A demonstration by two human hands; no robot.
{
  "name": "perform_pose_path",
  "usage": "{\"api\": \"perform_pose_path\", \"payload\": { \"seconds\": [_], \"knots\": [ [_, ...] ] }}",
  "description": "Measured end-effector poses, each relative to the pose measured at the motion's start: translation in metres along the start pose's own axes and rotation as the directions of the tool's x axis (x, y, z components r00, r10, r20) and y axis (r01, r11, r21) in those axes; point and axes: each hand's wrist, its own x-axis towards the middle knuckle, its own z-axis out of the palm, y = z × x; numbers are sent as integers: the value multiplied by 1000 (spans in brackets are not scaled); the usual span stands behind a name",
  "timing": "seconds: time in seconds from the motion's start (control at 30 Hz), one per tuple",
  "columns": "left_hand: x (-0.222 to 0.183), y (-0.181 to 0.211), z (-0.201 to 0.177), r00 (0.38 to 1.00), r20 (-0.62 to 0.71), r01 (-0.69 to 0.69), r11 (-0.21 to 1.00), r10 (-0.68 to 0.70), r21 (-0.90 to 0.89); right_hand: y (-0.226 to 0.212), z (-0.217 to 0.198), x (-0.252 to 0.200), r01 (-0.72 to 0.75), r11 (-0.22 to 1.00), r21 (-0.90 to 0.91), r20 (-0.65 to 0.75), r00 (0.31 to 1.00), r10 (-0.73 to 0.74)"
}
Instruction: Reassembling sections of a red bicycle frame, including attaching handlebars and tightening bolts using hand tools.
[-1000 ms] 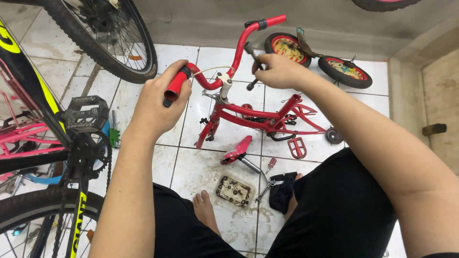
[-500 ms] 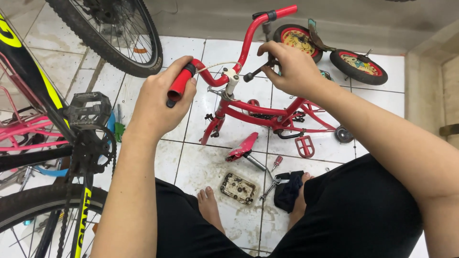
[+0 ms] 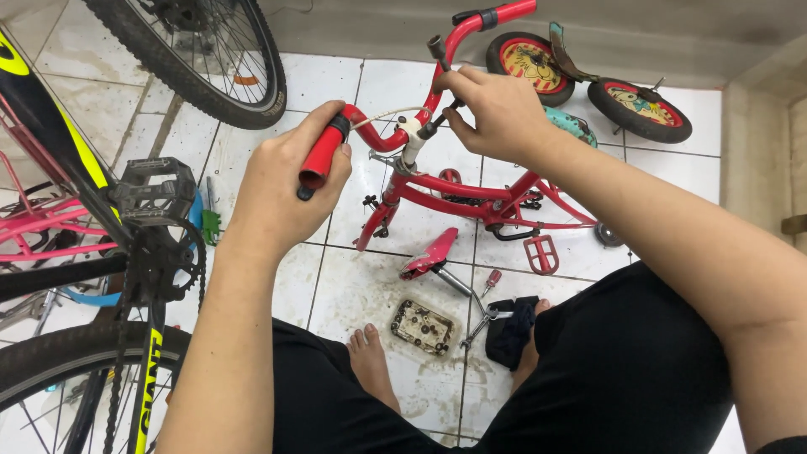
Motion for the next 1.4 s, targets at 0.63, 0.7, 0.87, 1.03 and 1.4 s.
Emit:
{"api": "perform_pose_path", "payload": {
  "seconds": [0.63,0.7,0.87,1.03,1.4],
  "knots": [
    [-1,0,4,1000,-23,-1,998,2,68,3,8,31,228,941,-251,61,974,-219],
    [-2,0,5,1000,-25,-6,998,7,57,0,9,29,217,905,-366,136,975,-178],
    [0,-1,10,997,-52,-51,995,56,91,10,34,10,58,928,-368,177,984,8],
    [2,0,12,995,-58,-71,987,80,145,2,46,5,-99,926,-365,189,966,178],
    [7,-5,-1,996,45,77,993,-73,-95,41,9,-38,-515,855,-66,695,592,409]
  ]
}}
